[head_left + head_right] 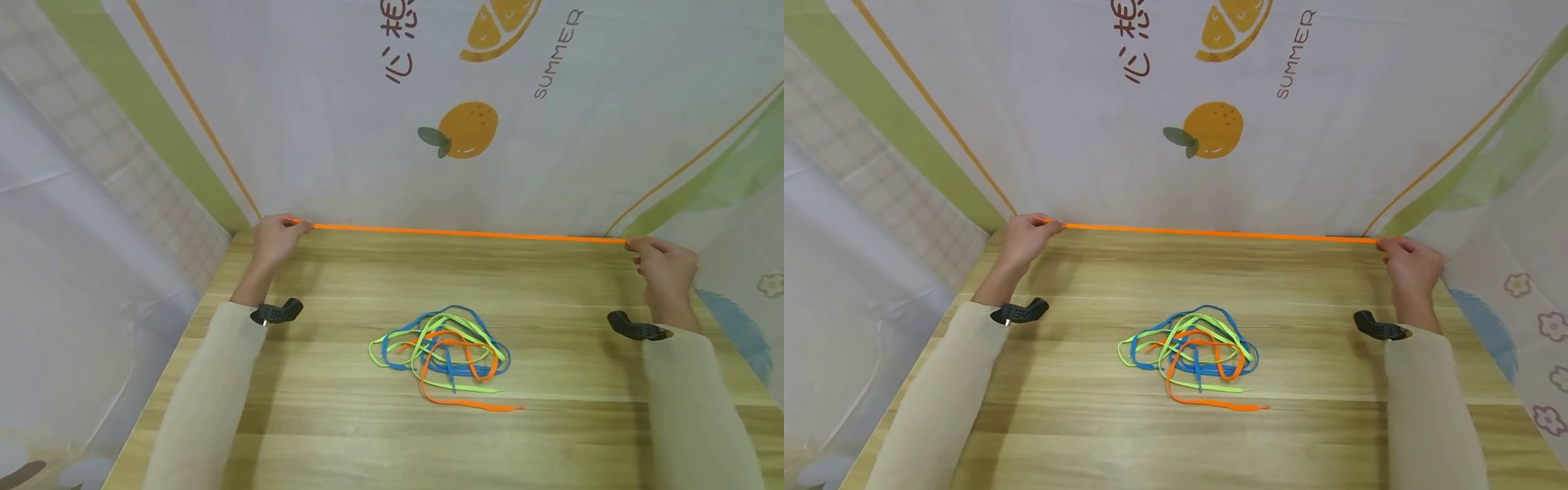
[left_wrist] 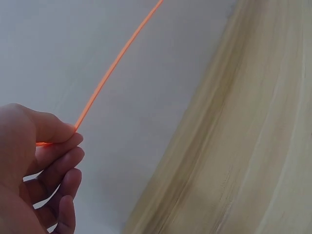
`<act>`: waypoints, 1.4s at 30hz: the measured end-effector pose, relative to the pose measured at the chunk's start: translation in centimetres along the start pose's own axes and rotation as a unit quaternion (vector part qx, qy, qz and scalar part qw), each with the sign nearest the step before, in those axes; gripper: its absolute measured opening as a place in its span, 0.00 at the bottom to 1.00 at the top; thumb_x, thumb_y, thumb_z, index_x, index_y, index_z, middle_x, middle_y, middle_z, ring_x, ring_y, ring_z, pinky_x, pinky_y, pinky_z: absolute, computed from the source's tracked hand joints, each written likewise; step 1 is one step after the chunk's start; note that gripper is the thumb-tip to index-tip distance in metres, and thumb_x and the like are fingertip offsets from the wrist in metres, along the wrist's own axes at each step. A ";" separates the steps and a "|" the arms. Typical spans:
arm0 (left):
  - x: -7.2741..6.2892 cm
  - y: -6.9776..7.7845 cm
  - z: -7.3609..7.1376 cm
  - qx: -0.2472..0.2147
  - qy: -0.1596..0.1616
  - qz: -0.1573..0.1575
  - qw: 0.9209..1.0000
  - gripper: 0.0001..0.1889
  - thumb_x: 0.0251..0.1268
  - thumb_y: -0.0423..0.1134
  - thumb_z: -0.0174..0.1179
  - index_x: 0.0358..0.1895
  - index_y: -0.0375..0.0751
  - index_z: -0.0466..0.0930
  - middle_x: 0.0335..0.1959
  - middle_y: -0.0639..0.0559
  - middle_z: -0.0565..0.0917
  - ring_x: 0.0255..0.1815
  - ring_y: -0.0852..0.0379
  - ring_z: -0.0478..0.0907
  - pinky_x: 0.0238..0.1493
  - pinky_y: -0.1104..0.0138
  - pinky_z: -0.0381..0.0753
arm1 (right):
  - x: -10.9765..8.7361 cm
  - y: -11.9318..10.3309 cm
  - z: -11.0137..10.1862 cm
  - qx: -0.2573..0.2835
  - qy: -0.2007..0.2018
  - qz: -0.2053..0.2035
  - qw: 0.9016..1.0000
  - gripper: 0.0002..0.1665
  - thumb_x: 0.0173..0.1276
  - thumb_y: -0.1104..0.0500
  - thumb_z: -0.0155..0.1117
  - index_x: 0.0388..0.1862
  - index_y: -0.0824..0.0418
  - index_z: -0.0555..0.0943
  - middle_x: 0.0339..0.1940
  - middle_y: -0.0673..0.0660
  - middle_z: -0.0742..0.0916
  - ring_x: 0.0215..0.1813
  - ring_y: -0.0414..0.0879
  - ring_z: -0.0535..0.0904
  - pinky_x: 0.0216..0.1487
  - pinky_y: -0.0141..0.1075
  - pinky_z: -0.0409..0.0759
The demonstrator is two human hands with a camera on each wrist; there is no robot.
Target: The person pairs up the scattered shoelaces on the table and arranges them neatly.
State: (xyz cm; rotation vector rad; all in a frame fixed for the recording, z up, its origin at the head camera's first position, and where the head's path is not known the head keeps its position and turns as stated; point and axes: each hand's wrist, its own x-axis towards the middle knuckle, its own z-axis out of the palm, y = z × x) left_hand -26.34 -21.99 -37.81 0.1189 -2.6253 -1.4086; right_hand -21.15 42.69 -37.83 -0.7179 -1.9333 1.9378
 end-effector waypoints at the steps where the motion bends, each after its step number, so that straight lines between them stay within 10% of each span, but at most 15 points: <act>1: 0.3 -0.1 0.3 0.005 0.004 -0.003 1.000 0.15 0.77 0.45 0.68 0.42 0.34 0.92 0.25 0.59 0.81 0.24 0.58 0.64 0.29 0.63 0.67 | 0.3 0.1 0.4 -0.002 0.000 0.001 1.000 0.14 0.77 0.60 0.73 0.29 0.49 0.94 0.25 0.40 0.91 0.32 0.37 0.80 0.27 0.24 0.77; 8: 1.8 -1.2 2.1 0.051 0.011 -0.050 0.997 0.18 0.77 0.46 0.66 0.28 0.40 0.79 0.16 0.58 0.67 0.21 0.56 0.61 0.27 0.61 0.63 | 1.9 1.4 2.2 -0.104 0.017 -0.027 0.994 0.22 0.73 0.62 0.74 0.18 0.44 0.91 0.20 0.34 0.85 0.27 0.34 0.79 0.31 0.22 0.75; 18: 2.5 -2.2 3.3 0.149 -0.016 -0.068 0.986 0.17 0.78 0.47 0.62 0.44 0.36 0.91 0.22 0.53 0.81 0.20 0.58 0.71 0.21 0.65 0.68 | 2.7 3.3 3.0 -0.261 -0.005 -0.022 0.965 0.28 0.76 0.50 0.69 0.14 0.26 0.81 0.18 0.25 0.78 0.41 0.34 0.72 0.44 0.27 0.70; 23: 3.5 -3.5 4.0 0.176 -0.018 -0.070 0.982 0.14 0.71 0.45 0.58 0.31 0.43 0.88 0.20 0.52 0.79 0.19 0.54 0.71 0.20 0.62 0.68 | 2.9 4.0 3.6 -0.312 -0.016 -0.027 0.949 0.13 0.79 0.45 0.67 0.40 0.45 0.94 0.28 0.26 0.78 0.64 0.50 0.78 0.50 0.29 0.70; 27: 6.6 -7.5 5.2 0.200 -0.007 -0.062 0.978 0.12 0.62 0.46 0.59 0.23 0.51 0.86 0.22 0.52 0.82 0.22 0.50 0.76 0.20 0.57 0.72 | 3.1 4.4 4.0 -0.348 -0.017 -0.030 0.937 0.32 0.80 0.42 0.65 0.67 0.65 0.87 0.38 0.36 0.82 0.74 0.60 0.76 0.49 0.30 0.71; 33: 9.2 -11.5 6.7 0.223 -0.008 -0.049 0.973 0.11 0.61 0.48 0.61 0.24 0.52 0.87 0.23 0.52 0.83 0.23 0.48 0.78 0.19 0.56 0.73 | 3.1 5.0 4.6 -0.355 -0.015 -0.033 0.934 0.33 0.80 0.43 0.65 0.68 0.67 0.86 0.40 0.41 0.85 0.69 0.60 0.79 0.44 0.31 0.73; 42: 3.2 -3.8 5.2 0.237 -0.018 -0.065 0.969 0.13 0.72 0.46 0.64 0.30 0.44 0.87 0.24 0.51 0.81 0.28 0.48 0.78 0.29 0.58 0.73 | 3.1 5.8 5.5 -0.399 -0.027 -0.081 0.913 0.29 0.82 0.46 0.64 0.65 0.69 0.87 0.66 0.70 0.86 0.66 0.67 0.81 0.44 0.37 0.76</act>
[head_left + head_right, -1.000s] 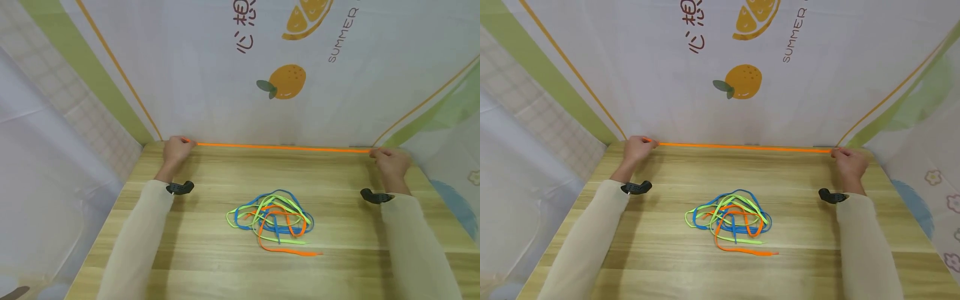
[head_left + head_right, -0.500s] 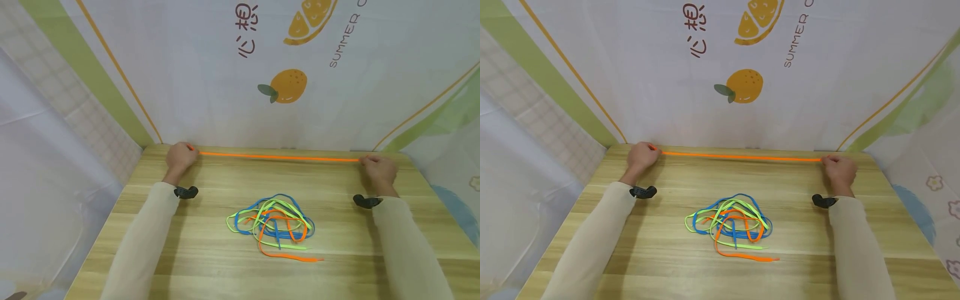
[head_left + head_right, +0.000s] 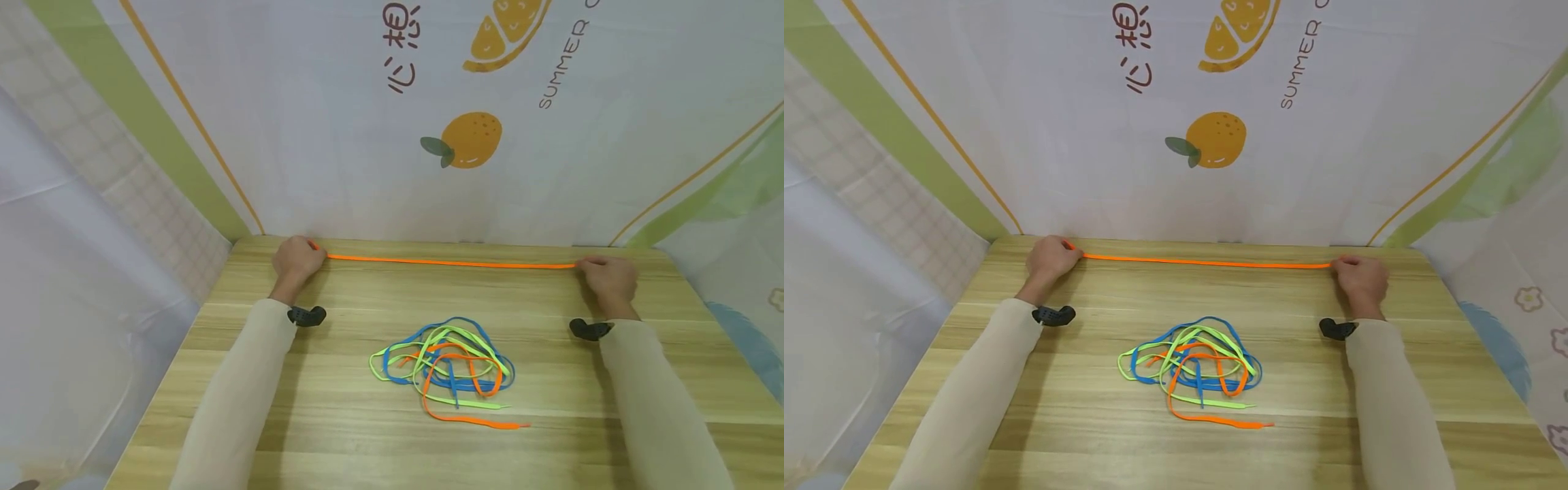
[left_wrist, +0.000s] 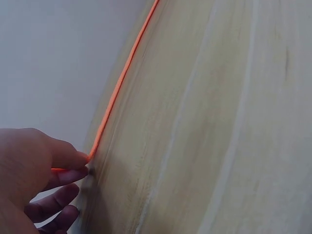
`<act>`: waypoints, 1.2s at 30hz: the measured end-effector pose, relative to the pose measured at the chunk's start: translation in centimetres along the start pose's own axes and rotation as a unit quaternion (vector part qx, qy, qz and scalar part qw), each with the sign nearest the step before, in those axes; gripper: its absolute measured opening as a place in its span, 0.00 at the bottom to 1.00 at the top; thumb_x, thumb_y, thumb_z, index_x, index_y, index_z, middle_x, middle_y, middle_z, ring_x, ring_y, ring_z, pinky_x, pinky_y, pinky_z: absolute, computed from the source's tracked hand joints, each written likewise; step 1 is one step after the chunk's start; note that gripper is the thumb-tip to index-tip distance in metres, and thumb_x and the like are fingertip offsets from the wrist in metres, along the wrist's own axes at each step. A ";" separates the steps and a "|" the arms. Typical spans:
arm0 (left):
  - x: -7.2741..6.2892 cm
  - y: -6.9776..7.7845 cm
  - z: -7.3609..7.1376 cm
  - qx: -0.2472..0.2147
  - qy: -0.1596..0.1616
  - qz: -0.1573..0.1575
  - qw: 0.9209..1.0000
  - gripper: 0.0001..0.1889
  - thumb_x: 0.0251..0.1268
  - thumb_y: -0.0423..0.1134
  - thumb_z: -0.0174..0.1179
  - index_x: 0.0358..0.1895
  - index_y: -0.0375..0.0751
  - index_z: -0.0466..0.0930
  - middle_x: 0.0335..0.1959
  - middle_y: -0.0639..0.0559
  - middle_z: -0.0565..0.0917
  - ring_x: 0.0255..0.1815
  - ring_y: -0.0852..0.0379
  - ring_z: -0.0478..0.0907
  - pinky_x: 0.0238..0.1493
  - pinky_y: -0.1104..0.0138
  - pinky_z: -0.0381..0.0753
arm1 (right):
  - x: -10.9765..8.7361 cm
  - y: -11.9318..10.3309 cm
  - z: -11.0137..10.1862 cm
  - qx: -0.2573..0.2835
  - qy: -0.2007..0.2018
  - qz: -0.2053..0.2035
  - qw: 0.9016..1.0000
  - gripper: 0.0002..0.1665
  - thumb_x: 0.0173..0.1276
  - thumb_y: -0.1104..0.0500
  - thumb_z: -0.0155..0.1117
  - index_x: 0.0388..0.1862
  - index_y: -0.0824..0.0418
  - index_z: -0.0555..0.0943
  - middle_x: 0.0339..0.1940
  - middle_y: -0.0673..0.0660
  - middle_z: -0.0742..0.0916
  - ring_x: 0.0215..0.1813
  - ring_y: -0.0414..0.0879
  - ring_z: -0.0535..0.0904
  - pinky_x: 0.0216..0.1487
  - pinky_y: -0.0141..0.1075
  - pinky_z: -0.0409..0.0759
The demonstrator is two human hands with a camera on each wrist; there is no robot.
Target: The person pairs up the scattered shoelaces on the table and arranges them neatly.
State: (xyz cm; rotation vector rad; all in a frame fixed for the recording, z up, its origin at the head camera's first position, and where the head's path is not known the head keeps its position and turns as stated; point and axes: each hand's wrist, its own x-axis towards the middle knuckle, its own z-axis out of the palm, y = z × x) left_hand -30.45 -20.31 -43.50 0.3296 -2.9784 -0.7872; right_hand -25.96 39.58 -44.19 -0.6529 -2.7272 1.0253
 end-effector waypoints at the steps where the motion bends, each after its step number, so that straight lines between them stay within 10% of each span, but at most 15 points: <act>1: -0.6 0.3 -0.3 -0.001 -0.001 -0.001 1.000 0.13 0.73 0.45 0.64 0.31 0.43 0.87 0.24 0.50 0.81 0.29 0.49 0.78 0.30 0.58 0.73 | 0.0 0.0 0.1 0.000 0.000 0.002 1.000 0.29 0.81 0.46 0.65 0.65 0.68 0.87 0.66 0.70 0.86 0.66 0.67 0.81 0.44 0.38 0.76; 21: -0.6 -0.1 -0.3 0.002 0.007 0.010 1.000 0.14 0.73 0.47 0.65 0.49 0.39 0.86 0.48 0.41 0.88 0.47 0.40 0.83 0.58 0.43 0.78 | 0.1 0.1 -0.2 -0.067 -0.025 0.002 0.997 0.31 0.79 0.42 0.67 0.62 0.67 0.88 0.64 0.72 0.86 0.62 0.71 0.81 0.44 0.46 0.80; 30: -0.6 -0.6 -0.9 0.001 -0.005 0.011 1.000 0.17 0.74 0.48 0.62 0.53 0.39 0.87 0.53 0.40 0.88 0.49 0.40 0.84 0.54 0.45 0.81 | 0.3 1.2 -0.7 -0.034 -0.020 0.018 0.999 0.36 0.80 0.41 0.65 0.66 0.71 0.84 0.69 0.74 0.83 0.70 0.72 0.76 0.72 0.60 0.72; 36: -1.5 -0.7 -2.1 -0.032 0.014 0.019 0.999 0.16 0.74 0.46 0.60 0.52 0.37 0.87 0.50 0.39 0.89 0.45 0.41 0.84 0.41 0.52 0.80 | -0.3 0.9 -1.4 -0.012 -0.017 -0.002 1.000 0.36 0.79 0.42 0.67 0.66 0.73 0.84 0.66 0.75 0.84 0.69 0.71 0.76 0.69 0.61 0.73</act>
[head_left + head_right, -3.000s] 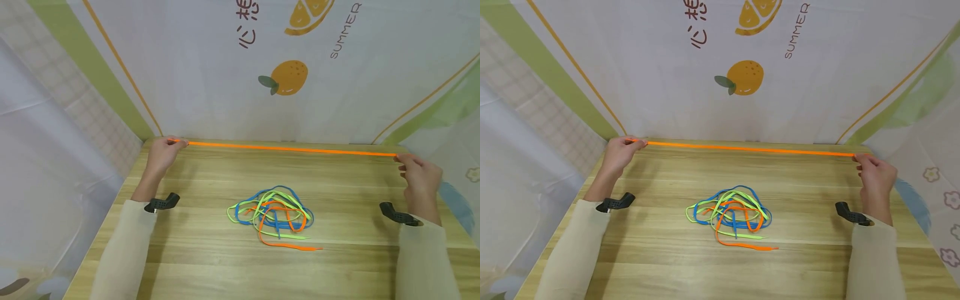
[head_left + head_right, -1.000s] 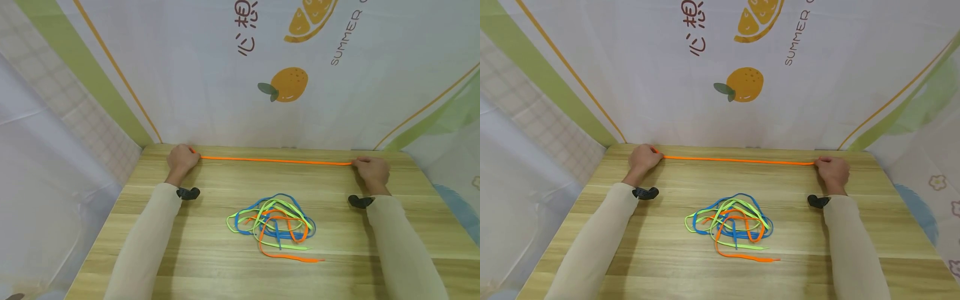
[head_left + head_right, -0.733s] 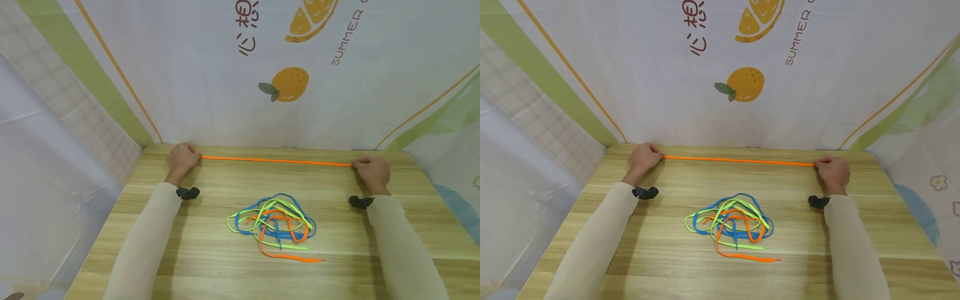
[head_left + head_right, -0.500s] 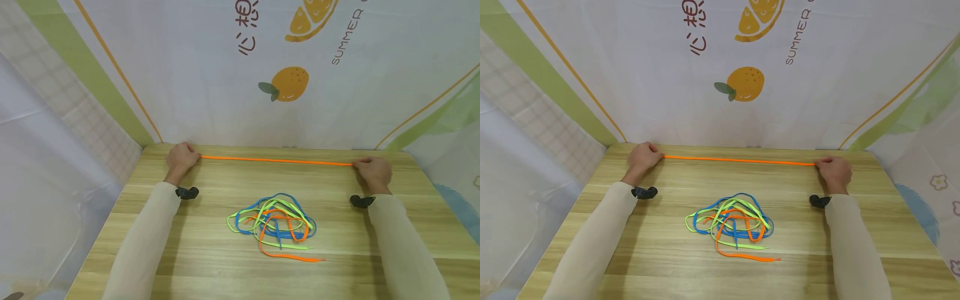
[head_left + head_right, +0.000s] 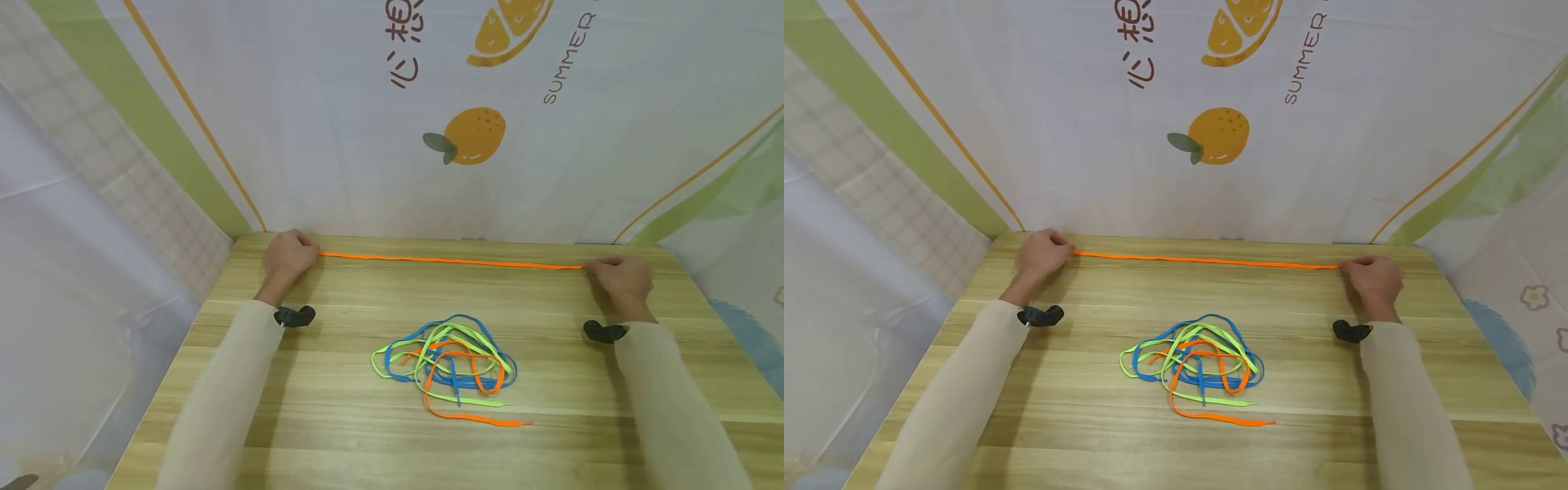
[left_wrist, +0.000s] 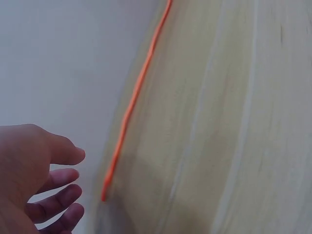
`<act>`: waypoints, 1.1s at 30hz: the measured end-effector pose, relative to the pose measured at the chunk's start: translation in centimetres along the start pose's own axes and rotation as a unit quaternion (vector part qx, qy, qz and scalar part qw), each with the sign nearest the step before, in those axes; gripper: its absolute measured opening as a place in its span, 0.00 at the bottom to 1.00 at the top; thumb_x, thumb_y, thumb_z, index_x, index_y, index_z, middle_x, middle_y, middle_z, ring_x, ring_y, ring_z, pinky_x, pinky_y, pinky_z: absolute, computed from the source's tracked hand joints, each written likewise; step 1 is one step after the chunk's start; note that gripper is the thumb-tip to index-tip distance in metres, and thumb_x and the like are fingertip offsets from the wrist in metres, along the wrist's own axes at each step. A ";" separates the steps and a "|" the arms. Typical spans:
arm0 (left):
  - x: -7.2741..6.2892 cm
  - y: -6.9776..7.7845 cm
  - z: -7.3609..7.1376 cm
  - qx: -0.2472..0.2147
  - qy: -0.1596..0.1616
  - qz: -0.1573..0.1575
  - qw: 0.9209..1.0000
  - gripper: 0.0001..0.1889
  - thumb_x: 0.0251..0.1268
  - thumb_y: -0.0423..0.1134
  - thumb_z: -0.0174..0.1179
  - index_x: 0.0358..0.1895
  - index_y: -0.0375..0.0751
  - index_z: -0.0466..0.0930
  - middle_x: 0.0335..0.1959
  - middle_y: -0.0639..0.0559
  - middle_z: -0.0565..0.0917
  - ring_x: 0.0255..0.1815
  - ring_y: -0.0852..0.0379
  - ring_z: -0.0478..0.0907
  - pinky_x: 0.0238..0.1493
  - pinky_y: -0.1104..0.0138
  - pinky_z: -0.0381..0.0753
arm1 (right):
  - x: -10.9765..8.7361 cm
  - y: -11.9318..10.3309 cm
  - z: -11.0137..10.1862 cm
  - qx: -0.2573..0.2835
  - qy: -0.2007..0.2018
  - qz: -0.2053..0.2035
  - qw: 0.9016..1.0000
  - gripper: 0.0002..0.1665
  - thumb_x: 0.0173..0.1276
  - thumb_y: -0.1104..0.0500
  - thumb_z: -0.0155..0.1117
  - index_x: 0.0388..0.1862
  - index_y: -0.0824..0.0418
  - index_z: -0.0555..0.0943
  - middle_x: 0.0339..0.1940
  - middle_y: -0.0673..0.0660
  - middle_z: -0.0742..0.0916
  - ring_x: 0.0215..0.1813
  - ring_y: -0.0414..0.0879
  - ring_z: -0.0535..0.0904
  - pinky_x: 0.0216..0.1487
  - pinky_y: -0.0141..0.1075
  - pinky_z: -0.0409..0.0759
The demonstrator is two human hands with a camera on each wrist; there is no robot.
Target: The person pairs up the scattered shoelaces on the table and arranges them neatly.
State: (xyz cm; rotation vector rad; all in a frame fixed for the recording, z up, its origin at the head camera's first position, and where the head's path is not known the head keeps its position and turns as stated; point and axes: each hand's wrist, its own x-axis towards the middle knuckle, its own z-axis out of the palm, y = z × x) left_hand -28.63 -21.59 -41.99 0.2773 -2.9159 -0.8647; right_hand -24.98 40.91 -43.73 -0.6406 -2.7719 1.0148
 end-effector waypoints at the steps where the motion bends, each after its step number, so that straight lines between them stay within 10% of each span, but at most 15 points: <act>1: -0.2 0.1 -0.3 -0.008 0.006 0.006 1.000 0.16 0.73 0.45 0.60 0.52 0.37 0.87 0.50 0.39 0.89 0.44 0.41 0.84 0.40 0.53 0.79 | -0.2 -0.2 -0.2 0.007 -0.001 -0.003 1.000 0.36 0.79 0.43 0.67 0.66 0.73 0.84 0.63 0.74 0.85 0.68 0.70 0.77 0.66 0.59 0.76; 11: -3.6 2.0 -3.9 -0.088 0.036 0.084 0.992 0.15 0.78 0.46 0.62 0.53 0.38 0.87 0.53 0.39 0.88 0.47 0.40 0.85 0.44 0.48 0.80 | -3.0 -3.2 -2.4 0.026 0.025 -0.095 0.995 0.29 0.79 0.43 0.69 0.60 0.68 0.89 0.26 0.21 0.75 0.38 0.31 0.76 0.39 0.33 0.75; 18: -7.5 4.6 -5.2 -0.116 0.051 0.144 0.982 0.14 0.76 0.44 0.64 0.55 0.39 0.88 0.55 0.43 0.88 0.57 0.39 0.84 0.55 0.43 0.80 | -7.8 -6.4 -2.7 0.059 0.058 -0.221 0.972 0.19 0.76 0.51 0.76 0.51 0.66 0.93 0.31 0.32 0.86 0.30 0.21 0.78 0.26 0.25 0.75; 25: -12.0 9.0 -4.2 -0.138 0.034 0.215 0.966 0.13 0.72 0.42 0.70 0.54 0.41 0.90 0.51 0.47 0.90 0.54 0.43 0.85 0.55 0.46 0.80 | -13.1 -9.9 -1.9 0.052 -0.002 -0.314 0.948 0.10 0.73 0.58 0.79 0.48 0.62 0.93 0.41 0.57 0.92 0.36 0.26 0.80 0.31 0.25 0.78; 33: -16.8 13.0 -1.0 -0.138 -0.002 0.308 0.941 0.10 0.72 0.42 0.73 0.51 0.44 0.91 0.50 0.53 0.91 0.50 0.50 0.86 0.53 0.51 0.82 | -17.5 -12.7 0.0 0.088 -0.044 -0.382 0.919 0.04 0.69 0.64 0.81 0.40 0.55 0.94 0.35 0.46 0.90 0.36 0.36 0.82 0.38 0.23 0.81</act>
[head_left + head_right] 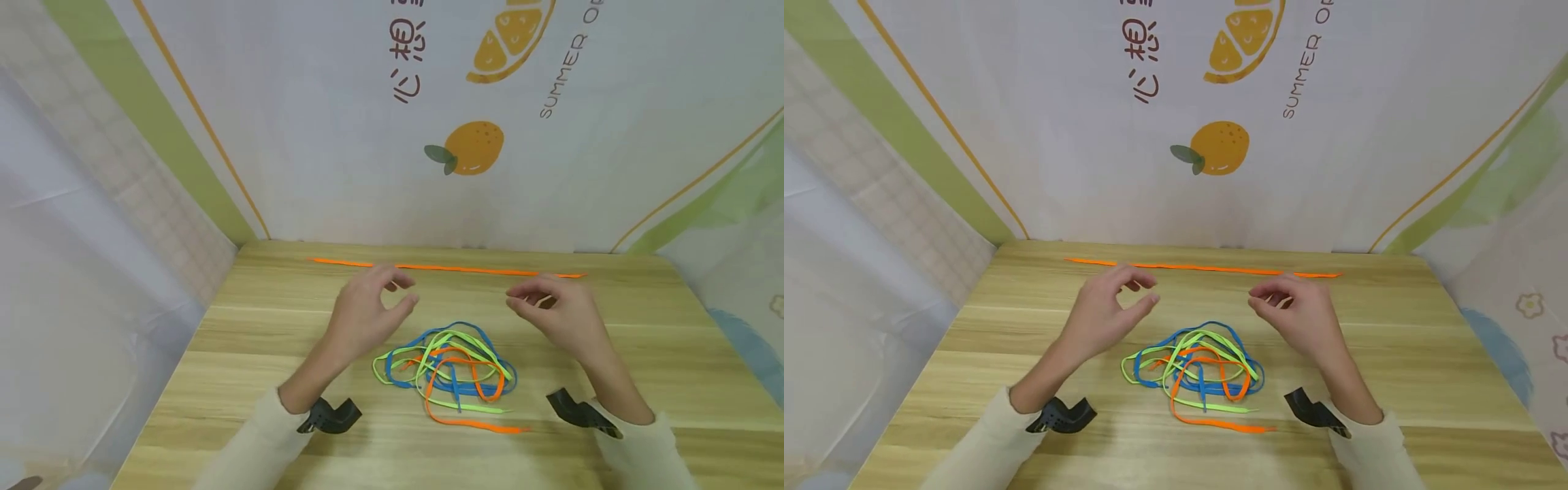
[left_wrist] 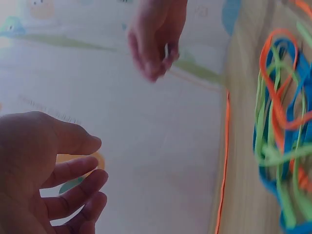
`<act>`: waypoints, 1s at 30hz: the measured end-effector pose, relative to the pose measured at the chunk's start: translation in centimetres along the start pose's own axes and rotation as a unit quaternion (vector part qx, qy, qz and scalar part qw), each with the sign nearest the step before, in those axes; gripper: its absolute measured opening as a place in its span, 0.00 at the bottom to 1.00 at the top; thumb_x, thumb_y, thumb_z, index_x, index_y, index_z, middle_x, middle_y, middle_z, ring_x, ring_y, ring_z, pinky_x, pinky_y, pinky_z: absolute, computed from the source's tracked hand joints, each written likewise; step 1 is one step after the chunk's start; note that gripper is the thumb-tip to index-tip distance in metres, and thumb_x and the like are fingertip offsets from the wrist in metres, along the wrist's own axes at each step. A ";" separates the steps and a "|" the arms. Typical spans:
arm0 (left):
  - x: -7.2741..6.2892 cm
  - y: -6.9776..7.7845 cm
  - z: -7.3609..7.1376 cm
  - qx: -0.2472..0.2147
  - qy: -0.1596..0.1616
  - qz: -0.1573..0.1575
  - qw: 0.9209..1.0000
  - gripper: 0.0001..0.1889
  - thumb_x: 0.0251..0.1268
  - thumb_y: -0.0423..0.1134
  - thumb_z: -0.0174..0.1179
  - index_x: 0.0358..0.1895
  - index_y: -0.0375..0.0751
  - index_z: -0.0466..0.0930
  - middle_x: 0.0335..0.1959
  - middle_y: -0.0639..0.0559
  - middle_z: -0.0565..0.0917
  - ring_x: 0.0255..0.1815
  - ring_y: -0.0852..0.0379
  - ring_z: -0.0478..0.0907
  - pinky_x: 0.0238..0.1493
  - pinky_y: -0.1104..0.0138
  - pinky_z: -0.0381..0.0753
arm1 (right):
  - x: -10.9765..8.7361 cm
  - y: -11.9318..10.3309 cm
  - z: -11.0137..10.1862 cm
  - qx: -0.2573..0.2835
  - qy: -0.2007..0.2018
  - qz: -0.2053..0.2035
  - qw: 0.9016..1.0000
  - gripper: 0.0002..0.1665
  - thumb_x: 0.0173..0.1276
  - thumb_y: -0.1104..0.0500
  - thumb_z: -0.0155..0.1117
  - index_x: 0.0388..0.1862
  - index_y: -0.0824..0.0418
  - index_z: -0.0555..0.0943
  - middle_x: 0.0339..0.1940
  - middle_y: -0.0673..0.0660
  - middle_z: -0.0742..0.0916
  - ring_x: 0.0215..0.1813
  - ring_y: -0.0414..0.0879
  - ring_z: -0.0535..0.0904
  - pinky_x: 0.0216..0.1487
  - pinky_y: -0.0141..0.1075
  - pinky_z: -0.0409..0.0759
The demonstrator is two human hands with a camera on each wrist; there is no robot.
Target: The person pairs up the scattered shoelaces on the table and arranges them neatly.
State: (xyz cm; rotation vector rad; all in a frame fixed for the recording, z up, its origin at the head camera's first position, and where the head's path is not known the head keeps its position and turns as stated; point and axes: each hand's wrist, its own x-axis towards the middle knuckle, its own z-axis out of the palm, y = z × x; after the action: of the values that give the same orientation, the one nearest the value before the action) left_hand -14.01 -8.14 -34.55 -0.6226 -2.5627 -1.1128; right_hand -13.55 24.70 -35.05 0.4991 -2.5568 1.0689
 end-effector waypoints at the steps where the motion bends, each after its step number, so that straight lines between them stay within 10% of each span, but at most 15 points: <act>1: -0.2 0.4 0.6 -0.001 -0.005 0.010 1.000 0.10 0.71 0.41 0.74 0.51 0.44 0.91 0.49 0.53 0.91 0.49 0.51 0.86 0.52 0.52 0.82 | -0.1 -0.3 0.3 0.004 -0.005 -0.007 1.000 0.05 0.68 0.65 0.81 0.39 0.55 0.94 0.35 0.45 0.90 0.36 0.36 0.82 0.38 0.24 0.81; 19: -2.1 1.4 6.9 0.060 -0.144 0.033 0.987 0.05 0.71 0.41 0.73 0.44 0.46 0.93 0.41 0.54 0.91 0.43 0.52 0.83 0.46 0.60 0.82 | -1.1 -0.9 5.1 -0.060 -0.252 -0.059 0.964 0.08 0.62 0.63 0.85 0.37 0.56 0.92 0.33 0.43 0.86 0.31 0.35 0.76 0.34 0.34 0.79; 30: -2.1 0.6 7.9 0.104 -0.203 0.040 0.973 0.04 0.71 0.43 0.74 0.42 0.49 0.94 0.39 0.57 0.90 0.39 0.55 0.83 0.39 0.65 0.79 | -1.4 -0.1 6.4 -0.133 -0.313 -0.057 0.939 0.17 0.53 0.71 0.77 0.22 0.49 0.82 0.26 0.42 0.77 0.27 0.38 0.69 0.27 0.33 0.69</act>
State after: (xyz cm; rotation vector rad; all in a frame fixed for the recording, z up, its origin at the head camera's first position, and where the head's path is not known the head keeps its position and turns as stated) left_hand -12.51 -2.47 -40.28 -0.9736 -2.9110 -0.7350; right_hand -13.28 20.25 -39.82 1.0336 -3.0934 0.5597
